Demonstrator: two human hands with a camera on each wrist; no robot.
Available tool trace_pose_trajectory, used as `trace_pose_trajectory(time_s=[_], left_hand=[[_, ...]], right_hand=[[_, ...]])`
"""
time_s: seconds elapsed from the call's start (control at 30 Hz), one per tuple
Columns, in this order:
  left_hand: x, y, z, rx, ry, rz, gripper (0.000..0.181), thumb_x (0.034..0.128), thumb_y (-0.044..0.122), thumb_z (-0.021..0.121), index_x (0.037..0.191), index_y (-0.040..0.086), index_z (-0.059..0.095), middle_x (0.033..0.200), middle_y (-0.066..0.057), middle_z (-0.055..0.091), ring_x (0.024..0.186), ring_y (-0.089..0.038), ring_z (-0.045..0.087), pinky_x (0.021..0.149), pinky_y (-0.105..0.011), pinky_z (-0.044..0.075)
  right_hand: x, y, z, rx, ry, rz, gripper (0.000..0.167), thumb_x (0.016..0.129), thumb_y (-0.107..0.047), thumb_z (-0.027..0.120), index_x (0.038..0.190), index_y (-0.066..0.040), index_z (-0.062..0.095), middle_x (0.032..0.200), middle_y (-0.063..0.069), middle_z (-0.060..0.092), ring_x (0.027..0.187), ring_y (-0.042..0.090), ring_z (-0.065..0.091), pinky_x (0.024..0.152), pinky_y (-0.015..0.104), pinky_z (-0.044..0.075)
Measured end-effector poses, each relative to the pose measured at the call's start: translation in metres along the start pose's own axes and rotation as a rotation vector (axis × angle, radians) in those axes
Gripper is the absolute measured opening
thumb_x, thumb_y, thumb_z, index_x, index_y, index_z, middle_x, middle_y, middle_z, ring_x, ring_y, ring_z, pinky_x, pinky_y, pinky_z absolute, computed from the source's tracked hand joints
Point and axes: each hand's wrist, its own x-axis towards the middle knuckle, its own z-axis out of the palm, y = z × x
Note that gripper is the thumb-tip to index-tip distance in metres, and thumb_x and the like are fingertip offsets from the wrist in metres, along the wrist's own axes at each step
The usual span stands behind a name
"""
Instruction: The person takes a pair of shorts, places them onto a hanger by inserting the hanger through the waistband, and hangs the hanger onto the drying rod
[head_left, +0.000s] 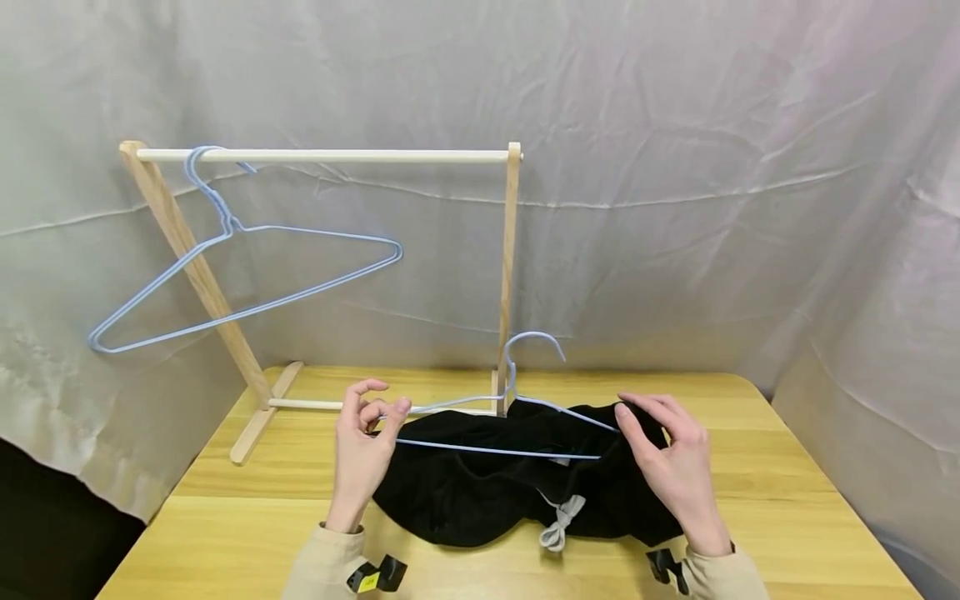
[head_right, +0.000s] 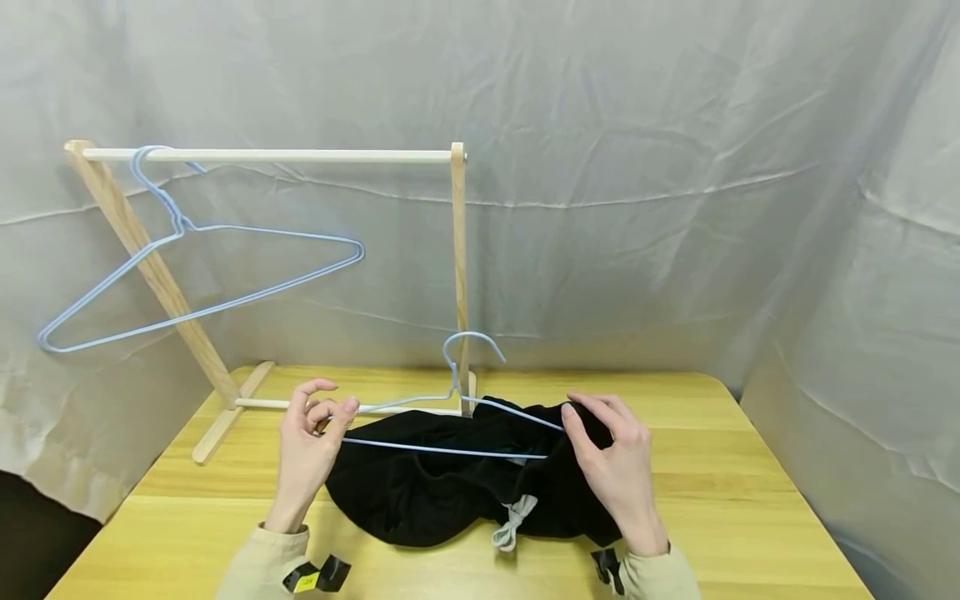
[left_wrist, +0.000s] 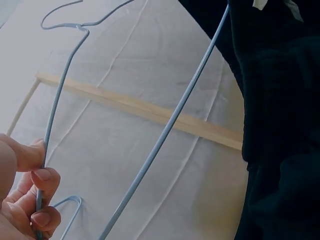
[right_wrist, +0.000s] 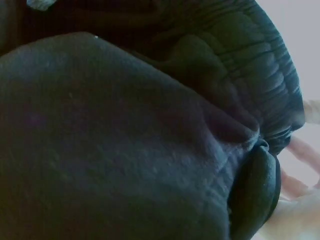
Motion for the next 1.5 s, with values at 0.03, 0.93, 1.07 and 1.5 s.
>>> trace_pose_trajectory(time_s=[0.03, 0.93, 1.07, 1.5], left_hand=[[0.000, 0.001, 0.001, 0.002, -0.006, -0.009, 0.030, 0.0898, 0.001, 0.072, 0.115, 0.000, 0.055, 0.062, 0.021, 0.060, 0.065, -0.008, 0.039, 0.058, -0.024, 0.034], [-0.018, 0.014, 0.043, 0.293, 0.011, -0.030, 0.031, 0.0849, 0.029, 0.081, 0.105, 0.015, 0.061, 0.058, 0.002, 0.067, 0.052, 0.000, 0.036, 0.070, -0.024, 0.038], [-0.017, 0.010, 0.042, 0.299, -0.003, -0.063, 0.030, 0.0859, 0.030, 0.080, 0.105, 0.017, 0.061, 0.059, 0.000, 0.068, 0.053, 0.000, 0.038, 0.075, -0.025, 0.040], [-0.019, 0.008, 0.049, 0.214, 0.252, 0.296, 0.031, 0.0823, 0.004, 0.080, 0.106, 0.000, 0.060, 0.110, -0.016, 0.055, 0.108, -0.026, 0.043, 0.096, -0.033, 0.028]], right_hand=[[0.000, 0.000, 0.001, 0.008, -0.003, -0.012, 0.023, 0.082, 0.005, 0.076, 0.103, -0.004, 0.078, 0.093, -0.003, 0.071, 0.096, -0.013, 0.060, 0.088, 0.006, 0.044], [0.004, -0.009, 0.035, 0.098, -0.142, -0.191, 0.021, 0.082, 0.005, 0.076, 0.092, -0.013, 0.075, 0.085, -0.001, 0.070, 0.089, 0.008, 0.060, 0.087, 0.014, 0.042], [0.001, -0.007, 0.036, 0.105, -0.218, -0.203, 0.020, 0.084, 0.006, 0.074, 0.093, -0.012, 0.074, 0.086, 0.002, 0.071, 0.087, 0.006, 0.063, 0.086, 0.012, 0.045], [0.000, -0.002, 0.033, 0.127, -0.120, -0.137, 0.019, 0.084, 0.015, 0.067, 0.084, -0.003, 0.072, 0.076, 0.009, 0.070, 0.079, -0.004, 0.063, 0.078, 0.009, 0.048]])
